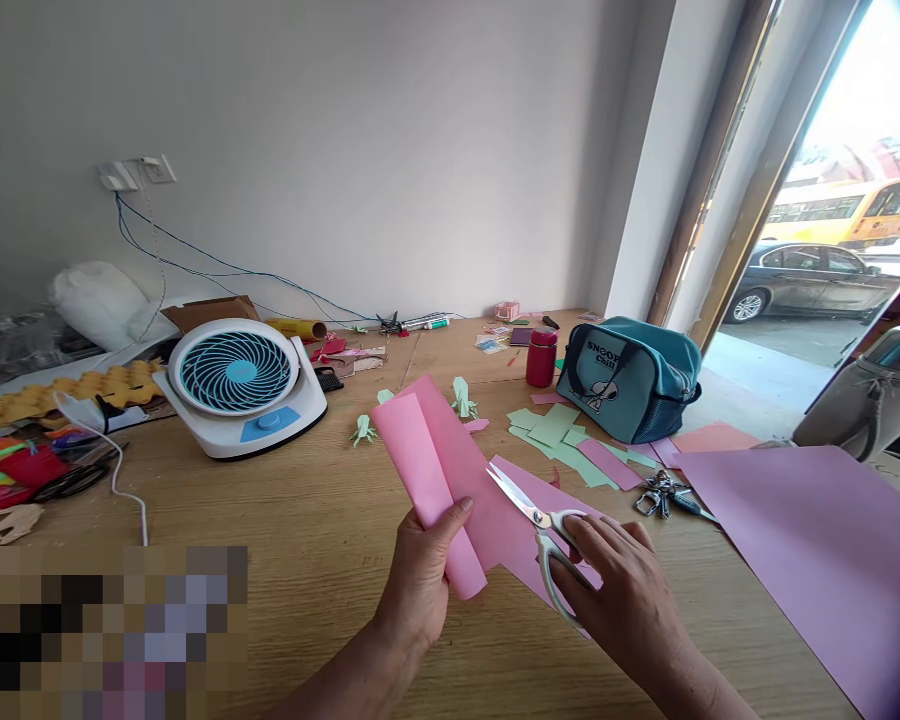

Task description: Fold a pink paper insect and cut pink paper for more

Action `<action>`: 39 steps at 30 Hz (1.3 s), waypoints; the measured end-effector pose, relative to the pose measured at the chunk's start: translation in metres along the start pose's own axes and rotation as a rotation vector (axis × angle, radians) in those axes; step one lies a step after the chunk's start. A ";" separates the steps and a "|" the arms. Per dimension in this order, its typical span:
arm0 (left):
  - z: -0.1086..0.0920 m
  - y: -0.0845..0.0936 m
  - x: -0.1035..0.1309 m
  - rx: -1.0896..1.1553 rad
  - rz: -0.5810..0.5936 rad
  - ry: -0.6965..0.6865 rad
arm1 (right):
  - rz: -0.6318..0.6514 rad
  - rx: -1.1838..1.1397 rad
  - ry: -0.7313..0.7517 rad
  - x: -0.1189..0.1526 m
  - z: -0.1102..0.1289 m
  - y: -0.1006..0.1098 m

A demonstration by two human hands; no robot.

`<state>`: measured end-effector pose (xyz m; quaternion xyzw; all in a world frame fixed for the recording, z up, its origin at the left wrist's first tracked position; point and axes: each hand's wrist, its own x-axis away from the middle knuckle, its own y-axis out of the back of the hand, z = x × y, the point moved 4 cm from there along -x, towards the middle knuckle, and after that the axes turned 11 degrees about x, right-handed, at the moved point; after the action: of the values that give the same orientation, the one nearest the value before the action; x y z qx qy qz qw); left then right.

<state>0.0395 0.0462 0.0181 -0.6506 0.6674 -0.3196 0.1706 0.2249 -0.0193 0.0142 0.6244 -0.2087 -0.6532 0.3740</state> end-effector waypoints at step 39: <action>-0.003 0.002 -0.005 0.002 0.006 0.006 | 0.127 0.114 -0.214 0.001 -0.040 -0.013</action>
<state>0.0369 0.0516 0.0182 -0.6474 0.6697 -0.3217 0.1700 0.2604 -0.0039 -0.0013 0.5568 -0.3230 -0.6784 0.3541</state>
